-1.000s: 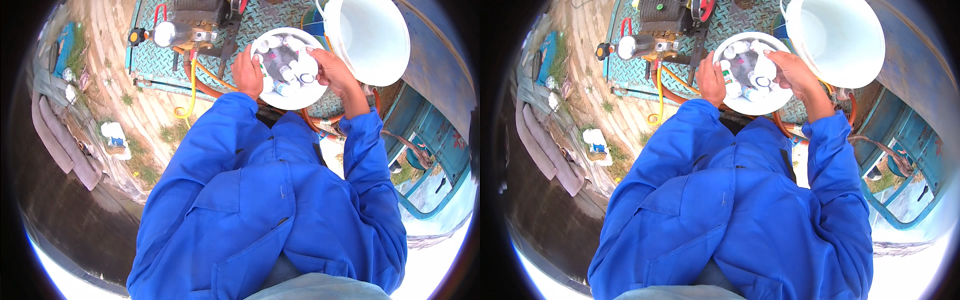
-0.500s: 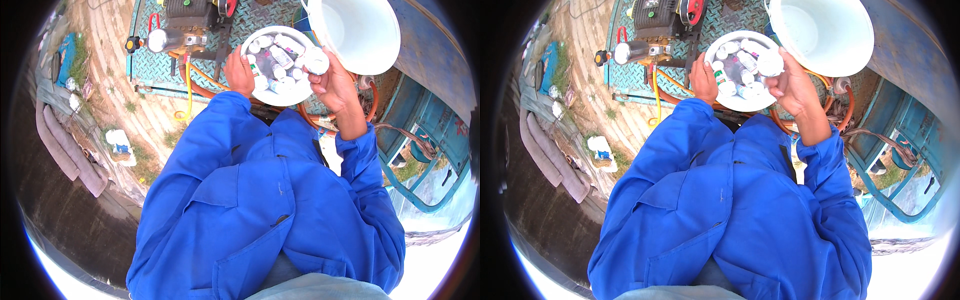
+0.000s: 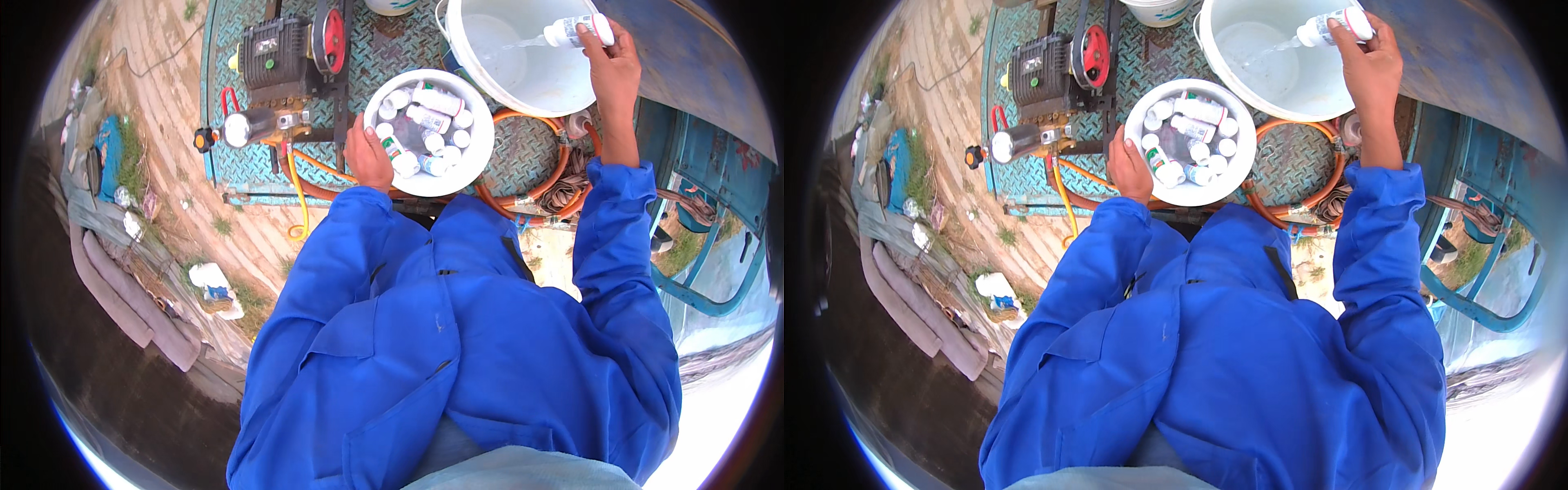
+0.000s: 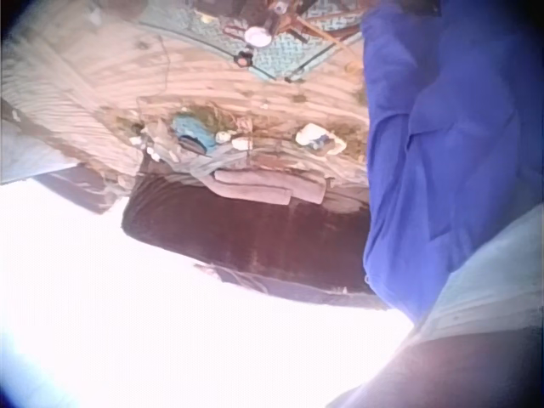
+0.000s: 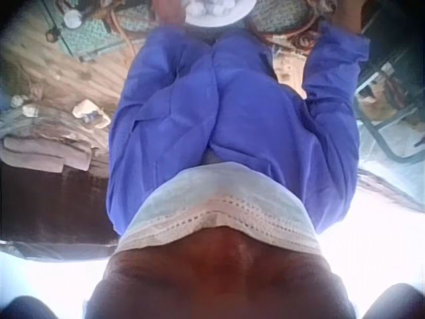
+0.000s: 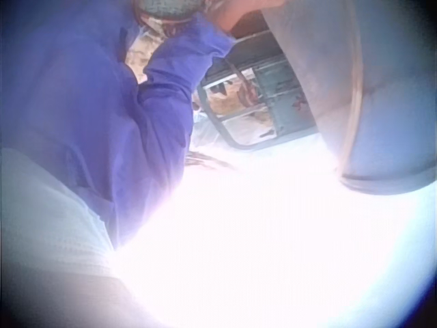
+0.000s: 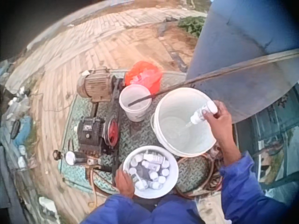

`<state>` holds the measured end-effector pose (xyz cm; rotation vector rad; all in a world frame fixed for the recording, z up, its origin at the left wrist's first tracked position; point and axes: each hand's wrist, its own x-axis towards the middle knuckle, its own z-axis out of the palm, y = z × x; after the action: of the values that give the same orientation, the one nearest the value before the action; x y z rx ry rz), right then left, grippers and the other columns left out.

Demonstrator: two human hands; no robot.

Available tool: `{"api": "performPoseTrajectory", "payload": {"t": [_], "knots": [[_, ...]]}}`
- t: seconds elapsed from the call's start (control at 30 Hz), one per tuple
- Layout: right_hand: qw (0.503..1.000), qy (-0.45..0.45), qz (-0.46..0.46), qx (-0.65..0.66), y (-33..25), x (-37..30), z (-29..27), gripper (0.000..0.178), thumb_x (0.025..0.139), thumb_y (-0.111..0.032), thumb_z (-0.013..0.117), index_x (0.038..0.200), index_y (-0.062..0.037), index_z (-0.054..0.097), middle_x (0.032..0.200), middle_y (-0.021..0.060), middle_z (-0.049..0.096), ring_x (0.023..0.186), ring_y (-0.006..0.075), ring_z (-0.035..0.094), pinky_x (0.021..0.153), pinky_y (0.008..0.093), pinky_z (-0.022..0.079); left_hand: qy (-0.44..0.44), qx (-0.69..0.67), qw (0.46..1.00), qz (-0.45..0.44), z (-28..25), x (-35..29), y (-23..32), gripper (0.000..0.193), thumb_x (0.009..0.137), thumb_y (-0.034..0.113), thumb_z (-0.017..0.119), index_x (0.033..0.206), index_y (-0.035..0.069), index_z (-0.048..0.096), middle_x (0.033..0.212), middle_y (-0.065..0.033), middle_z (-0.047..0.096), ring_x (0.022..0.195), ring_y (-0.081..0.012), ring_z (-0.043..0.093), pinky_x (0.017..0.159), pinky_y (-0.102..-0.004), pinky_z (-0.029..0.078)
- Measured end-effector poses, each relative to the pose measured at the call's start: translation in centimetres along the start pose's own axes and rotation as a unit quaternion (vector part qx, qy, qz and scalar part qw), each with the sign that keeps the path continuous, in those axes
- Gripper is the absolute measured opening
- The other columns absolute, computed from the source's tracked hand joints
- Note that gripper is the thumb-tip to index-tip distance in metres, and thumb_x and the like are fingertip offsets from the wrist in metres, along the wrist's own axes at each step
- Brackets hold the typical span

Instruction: The person repeatedly picks up small bottles from a white bowl, opens them, and pours their contents into a larger white bucket. The person handles the bottles one at a time and returns them to the bowl after pouring.

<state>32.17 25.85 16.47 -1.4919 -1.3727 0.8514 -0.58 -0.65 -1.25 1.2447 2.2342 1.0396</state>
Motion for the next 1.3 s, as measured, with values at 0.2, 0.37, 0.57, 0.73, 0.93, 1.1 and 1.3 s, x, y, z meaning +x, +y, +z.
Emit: {"api": "performPoseTrajectory", "payload": {"t": [0.2,0.37,0.57,0.73,0.93,1.1,1.3], "knots": [[0.987,0.011,-0.127,-0.094,-2.8,-0.8,-0.2,0.054,0.086,0.003,0.090,0.134,-0.0061,0.068,0.115,0.0061,0.076,0.107,0.0154,0.073,0.093,0.0326,0.059,0.003,-0.005,1.000,0.012,0.1,0.0,-0.2,0.050,0.120,0.032,0.041,0.154,0.001,0.059,0.134,-0.0255,0.069,0.122,-0.0487,0.065,0.103,-0.0576,0.046],[0.992,-0.012,-0.088,-0.092,-5.7,-1.6,-0.9,0.056,0.085,0.004,0.090,0.135,-0.0047,0.069,0.119,0.0041,0.075,0.113,0.0148,0.072,0.097,0.0309,0.057,0.001,0.000,1.000,0.011,0.1,0.1,-0.1,0.050,0.119,0.032,0.042,0.153,0.000,0.060,0.134,-0.0266,0.069,0.120,-0.0500,0.066,0.102,-0.0573,0.048],[0.991,-0.029,-0.120,-0.045,-7.9,-2.2,-1.9,0.061,0.082,0.008,0.090,0.138,-0.0042,0.070,0.120,0.0045,0.074,0.114,0.0149,0.070,0.100,0.0321,0.056,0.004,0.003,1.000,0.016,0.1,0.1,-0.1,0.049,0.119,0.030,0.043,0.152,-0.002,0.060,0.132,-0.0273,0.069,0.118,-0.0502,0.066,0.101,-0.0575,0.049],[0.978,-0.013,-0.126,-0.168,-9.6,-2.7,-2.9,0.060,0.081,0.007,0.089,0.137,-0.0024,0.070,0.119,0.0067,0.075,0.113,0.0169,0.069,0.102,0.0337,0.055,0.008,-0.012,0.999,0.029,0.1,0.1,0.0,0.048,0.119,0.029,0.043,0.152,-0.002,0.060,0.132,-0.0272,0.069,0.118,-0.0500,0.066,0.101,-0.0575,0.048],[0.940,-0.041,-0.213,-0.262,-8.3,-2.4,-4.5,0.054,0.087,-0.010,0.091,0.138,-0.0053,0.073,0.114,0.0068,0.077,0.107,0.0153,0.068,0.094,0.0324,0.054,0.000,-0.009,1.000,0.010,0.0,0.1,0.0,0.048,0.120,0.030,0.042,0.152,-0.002,0.060,0.133,-0.0272,0.069,0.120,-0.0493,0.065,0.103,-0.0574,0.048],[0.924,-0.028,-0.232,-0.303,-6.7,-2.3,-6.0,0.050,0.092,-0.023,0.094,0.139,-0.0161,0.079,0.112,-0.0011,0.078,0.093,0.0077,0.060,0.081,0.0266,0.048,-0.008,0.002,1.000,0.003,0.1,0.0,-0.4,0.050,0.120,0.031,0.040,0.154,0.000,0.059,0.135,-0.0257,0.068,0.122,-0.0479,0.065,0.104,-0.0571,0.047],[0.906,-0.020,-0.271,-0.324,-7.8,-2.3,-6.8,0.050,0.090,-0.025,0.095,0.136,-0.0145,0.079,0.118,0.0057,0.080,0.107,0.0159,0.071,0.092,0.0344,0.056,-0.006,0.002,1.000,0.003,0.1,0.0,-0.3,0.050,0.121,0.032,0.039,0.154,0.001,0.059,0.134,-0.0237,0.068,0.122,-0.0455,0.065,0.104,-0.0554,0.046]]}}
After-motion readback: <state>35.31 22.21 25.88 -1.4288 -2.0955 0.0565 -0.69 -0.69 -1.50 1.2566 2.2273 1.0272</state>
